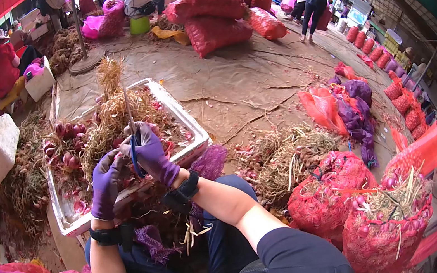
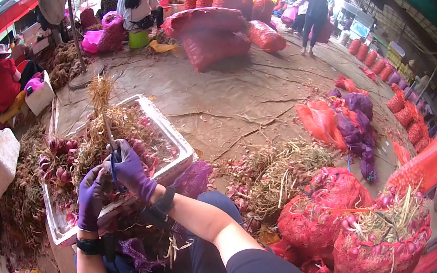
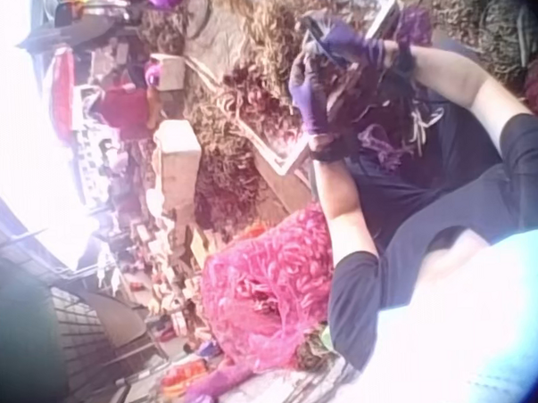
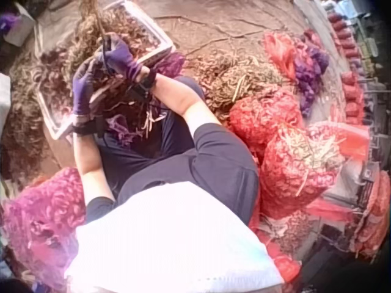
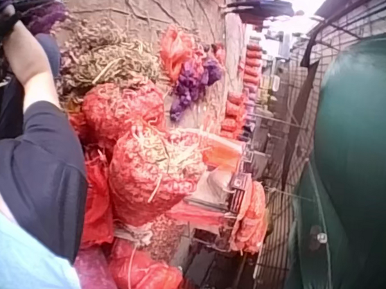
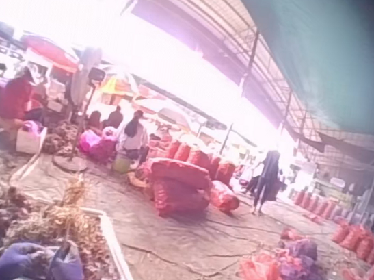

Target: The person trims the roots and stems from shallots using shears and places the cleaned shallots into a pink mesh bag. This process is repeated as the person picks through a tray of shallots, occasionally moving dried stems aside.

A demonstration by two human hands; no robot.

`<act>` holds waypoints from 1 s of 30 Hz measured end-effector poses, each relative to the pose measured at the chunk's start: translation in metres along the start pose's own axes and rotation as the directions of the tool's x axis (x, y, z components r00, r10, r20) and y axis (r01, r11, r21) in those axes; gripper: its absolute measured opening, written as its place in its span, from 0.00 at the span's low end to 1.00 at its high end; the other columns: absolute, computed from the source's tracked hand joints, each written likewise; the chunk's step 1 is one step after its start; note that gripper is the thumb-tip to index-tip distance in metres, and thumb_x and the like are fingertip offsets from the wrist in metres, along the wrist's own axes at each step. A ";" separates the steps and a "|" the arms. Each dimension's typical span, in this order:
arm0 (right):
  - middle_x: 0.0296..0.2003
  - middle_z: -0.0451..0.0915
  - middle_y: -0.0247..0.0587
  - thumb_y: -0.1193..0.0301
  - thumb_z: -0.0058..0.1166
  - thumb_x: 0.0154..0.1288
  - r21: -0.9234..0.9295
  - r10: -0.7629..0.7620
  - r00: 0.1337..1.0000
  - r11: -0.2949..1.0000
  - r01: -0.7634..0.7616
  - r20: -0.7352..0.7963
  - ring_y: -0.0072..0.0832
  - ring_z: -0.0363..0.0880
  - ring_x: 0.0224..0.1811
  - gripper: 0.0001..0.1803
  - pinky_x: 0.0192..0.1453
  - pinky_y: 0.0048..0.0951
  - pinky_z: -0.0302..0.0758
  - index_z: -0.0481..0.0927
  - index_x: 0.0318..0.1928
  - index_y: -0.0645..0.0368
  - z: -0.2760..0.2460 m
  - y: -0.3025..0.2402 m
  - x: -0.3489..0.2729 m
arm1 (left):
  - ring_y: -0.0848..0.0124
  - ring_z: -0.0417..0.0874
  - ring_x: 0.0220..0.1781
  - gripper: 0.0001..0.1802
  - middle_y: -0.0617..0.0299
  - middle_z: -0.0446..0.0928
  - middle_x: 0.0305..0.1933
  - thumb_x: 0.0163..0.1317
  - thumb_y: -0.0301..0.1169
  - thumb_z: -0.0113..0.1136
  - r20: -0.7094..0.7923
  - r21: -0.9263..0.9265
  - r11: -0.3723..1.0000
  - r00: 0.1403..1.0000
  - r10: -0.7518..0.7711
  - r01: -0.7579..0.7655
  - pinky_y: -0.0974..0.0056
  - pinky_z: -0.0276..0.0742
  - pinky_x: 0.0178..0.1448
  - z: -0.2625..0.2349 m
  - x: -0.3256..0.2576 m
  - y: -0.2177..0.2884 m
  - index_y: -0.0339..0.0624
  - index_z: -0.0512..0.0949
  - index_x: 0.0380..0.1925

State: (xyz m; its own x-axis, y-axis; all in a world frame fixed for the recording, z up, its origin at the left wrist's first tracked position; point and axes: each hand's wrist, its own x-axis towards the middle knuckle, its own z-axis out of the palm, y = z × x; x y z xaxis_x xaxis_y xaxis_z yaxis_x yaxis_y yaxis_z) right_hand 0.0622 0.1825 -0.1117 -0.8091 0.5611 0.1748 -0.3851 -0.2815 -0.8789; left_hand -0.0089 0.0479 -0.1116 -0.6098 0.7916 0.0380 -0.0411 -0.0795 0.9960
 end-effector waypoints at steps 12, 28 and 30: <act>0.36 0.75 0.48 0.74 0.63 0.52 -0.572 -0.485 0.864 0.673 0.469 0.137 0.42 0.77 0.39 0.21 0.44 0.34 0.74 0.71 0.46 0.59 0.007 -0.005 -0.009 | 0.80 0.77 0.37 0.17 0.66 0.79 0.37 0.75 0.37 0.39 0.123 -0.017 0.995 0.987 0.104 -0.103 0.73 0.75 0.38 -0.013 -0.002 -0.010 0.40 0.77 0.44; 0.33 0.75 0.33 0.79 0.62 0.54 -0.285 -0.107 0.991 0.950 0.126 0.083 0.17 0.75 0.33 0.22 0.39 0.22 0.76 0.69 0.48 0.60 -0.009 -0.001 0.003 | 0.81 0.78 0.29 0.16 0.68 0.79 0.34 0.70 0.38 0.52 0.035 -0.112 0.992 0.998 -0.058 0.062 0.75 0.72 0.32 -0.005 -0.001 0.007 0.41 0.75 0.50; 0.30 0.74 0.31 0.78 0.62 0.54 0.033 0.094 0.992 0.995 -0.097 0.078 0.18 0.72 0.28 0.20 0.33 0.22 0.72 0.69 0.46 0.58 -0.008 -0.013 0.000 | 0.82 0.75 0.30 0.12 0.72 0.77 0.32 0.71 0.35 0.50 0.039 -0.149 0.988 0.998 -0.041 0.047 0.75 0.69 0.32 0.000 -0.003 0.011 0.41 0.76 0.48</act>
State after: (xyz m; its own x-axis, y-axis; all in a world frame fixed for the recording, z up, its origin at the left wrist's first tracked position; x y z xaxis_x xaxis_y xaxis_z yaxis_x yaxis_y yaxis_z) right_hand 0.0705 0.1921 -0.1036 -0.8740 0.4694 0.1257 -0.3195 -0.3603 -0.8764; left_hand -0.0076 0.0448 -0.1007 -0.5764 0.8171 0.0000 -0.1871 -0.1320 0.9734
